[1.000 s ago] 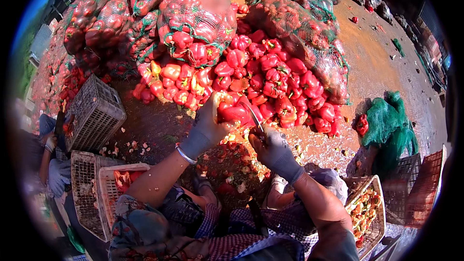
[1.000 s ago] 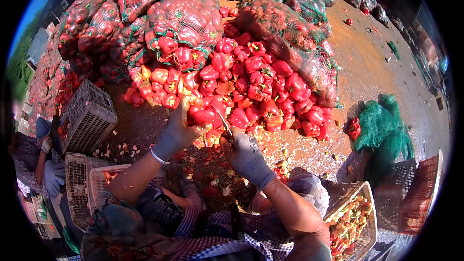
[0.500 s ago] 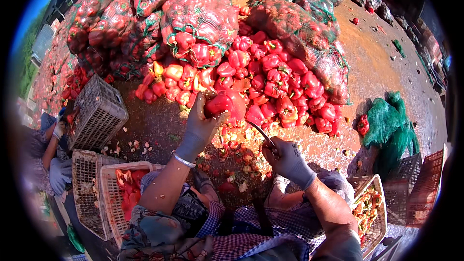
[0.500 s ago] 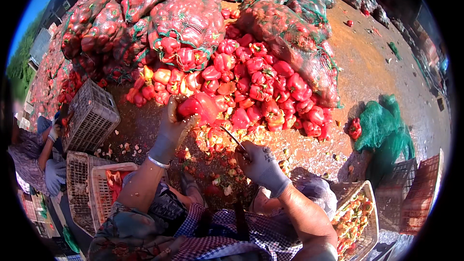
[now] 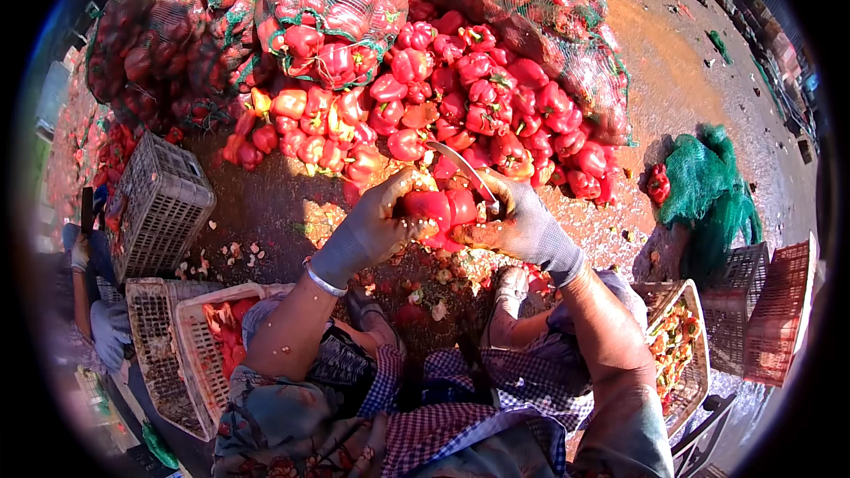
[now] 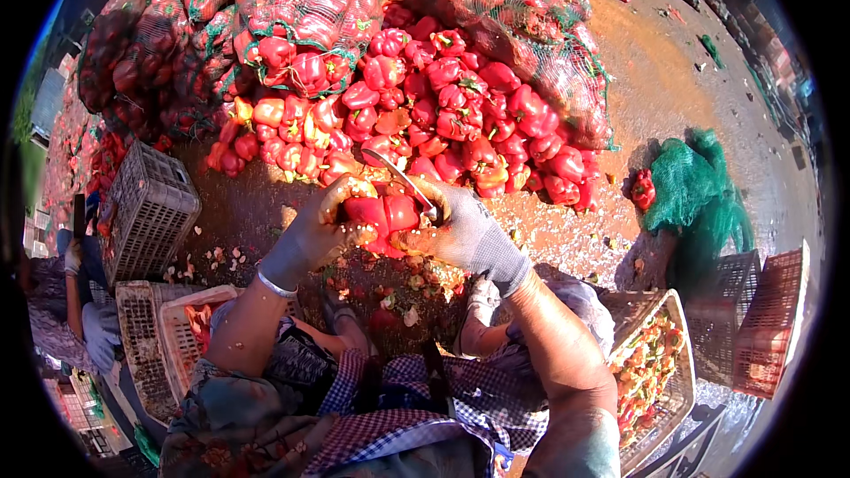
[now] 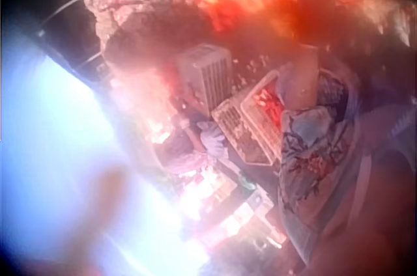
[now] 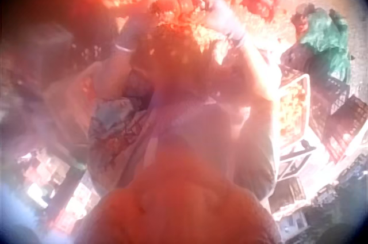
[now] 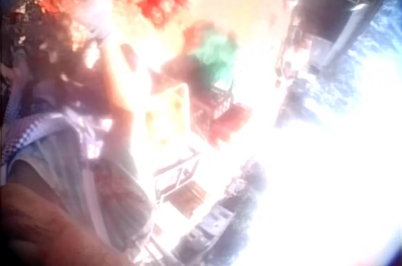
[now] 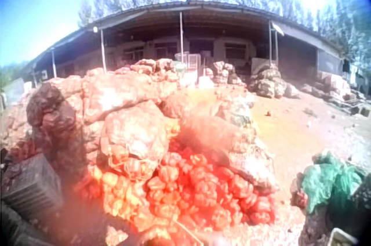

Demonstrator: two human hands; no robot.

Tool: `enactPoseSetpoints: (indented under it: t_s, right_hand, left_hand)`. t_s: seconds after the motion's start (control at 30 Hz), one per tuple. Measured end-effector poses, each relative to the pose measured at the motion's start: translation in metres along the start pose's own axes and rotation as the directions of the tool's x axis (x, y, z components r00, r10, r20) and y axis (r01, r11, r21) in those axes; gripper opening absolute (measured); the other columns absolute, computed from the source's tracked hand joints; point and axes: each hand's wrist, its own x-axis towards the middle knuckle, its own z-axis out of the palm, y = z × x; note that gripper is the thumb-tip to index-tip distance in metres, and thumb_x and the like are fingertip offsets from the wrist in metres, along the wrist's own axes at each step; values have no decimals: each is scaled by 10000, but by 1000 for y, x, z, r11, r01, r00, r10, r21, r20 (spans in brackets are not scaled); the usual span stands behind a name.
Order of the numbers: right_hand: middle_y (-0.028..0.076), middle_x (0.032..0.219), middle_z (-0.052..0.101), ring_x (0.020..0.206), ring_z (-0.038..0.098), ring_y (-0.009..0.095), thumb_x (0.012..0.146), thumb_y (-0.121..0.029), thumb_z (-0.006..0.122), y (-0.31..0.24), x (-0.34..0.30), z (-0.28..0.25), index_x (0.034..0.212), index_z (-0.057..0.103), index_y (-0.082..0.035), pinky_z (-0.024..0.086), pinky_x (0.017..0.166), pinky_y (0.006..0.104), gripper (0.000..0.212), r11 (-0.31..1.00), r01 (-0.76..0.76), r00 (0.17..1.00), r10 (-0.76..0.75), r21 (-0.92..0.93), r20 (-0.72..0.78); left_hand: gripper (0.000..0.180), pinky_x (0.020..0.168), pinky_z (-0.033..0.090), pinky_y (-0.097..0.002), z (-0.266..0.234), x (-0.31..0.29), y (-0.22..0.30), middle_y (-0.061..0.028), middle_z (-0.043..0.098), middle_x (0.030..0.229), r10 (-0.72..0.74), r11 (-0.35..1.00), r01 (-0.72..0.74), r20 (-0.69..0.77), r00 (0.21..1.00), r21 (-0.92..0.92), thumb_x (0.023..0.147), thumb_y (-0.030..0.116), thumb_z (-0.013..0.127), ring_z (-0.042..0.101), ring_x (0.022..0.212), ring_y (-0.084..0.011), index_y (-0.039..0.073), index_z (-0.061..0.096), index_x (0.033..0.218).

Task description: The person uses a curved knife to remove the stems and cores from red bell peppers one by one, tossing the cored peppers and the cores into separate plastic crates.

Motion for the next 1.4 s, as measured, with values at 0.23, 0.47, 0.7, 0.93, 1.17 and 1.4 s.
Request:
enactPoseSetpoints:
  t_s: [0.23, 0.47, 0.7, 0.93, 1.17, 1.4]
  right_hand:
    - [107, 925, 649, 846, 640, 197, 714, -113, 780, -18, 3, 7, 1192, 604, -60, 505, 776, 342, 512, 956, 140, 988, -151, -259, -22]
    - [-51, 846, 525, 779, 479, 58, 724, -93, 767, -4, 1, -3, 1112, 608, -32, 450, 706, 243, 424, 993, -7, 984, 28, 117, -179]
    - [-63, 816, 556, 719, 503, 31, 746, -97, 785, -3, 8, 1, 1105, 604, -47, 440, 640, 216, 406, 995, 73, 964, -52, 72, -261]
    - [-13, 716, 594, 523, 561, 76, 800, -31, 737, 7, 13, 10, 1061, 564, -59, 453, 451, 238, 315, 982, 106, 878, -18, 157, -479]
    - [19, 736, 603, 525, 535, 95, 789, -17, 714, 15, 22, 18, 1059, 559, -36, 428, 467, 249, 311, 997, 83, 801, -69, -4, -594]
    - [173, 1146, 589, 992, 597, 373, 740, -63, 670, -3, 25, -7, 1154, 577, -87, 530, 792, 454, 424, 570, 133, 810, -534, -811, -243]
  left_hand:
    - [737, 996, 458, -329, -6, -4, 14, -52, 574, 1271, -178, 947, 207, 136, 975, -246, 849, 67, 759, 534, 1159, -135, 23, 346, 1459]
    - [658, 945, 473, -281, -13, -5, 9, -13, 542, 1277, -130, 867, 170, 116, 985, -468, 862, -55, 624, 529, 1136, -105, 41, 362, 1458]
    - [536, 895, 497, -252, -13, 1, 5, 6, 554, 1226, -43, 901, 11, -64, 997, -433, 898, -113, 575, 536, 1088, -63, 65, 440, 1385]
    - [467, 908, 483, -267, -17, 17, 4, -14, 565, 1178, -125, 919, 4, -284, 951, -394, 876, -29, 641, 553, 1055, -99, 45, 467, 1303]
    - [426, 896, 480, -284, -18, 31, -51, -38, 563, 1150, -297, 882, -29, -604, 740, -470, 899, -86, 543, 553, 1007, -124, 16, 456, 1304]
    - [282, 724, 473, -251, -42, 26, -38, -9, 563, 939, -168, 981, 62, -637, 752, -185, 851, -82, 583, 526, 820, -87, 48, 527, 1095]
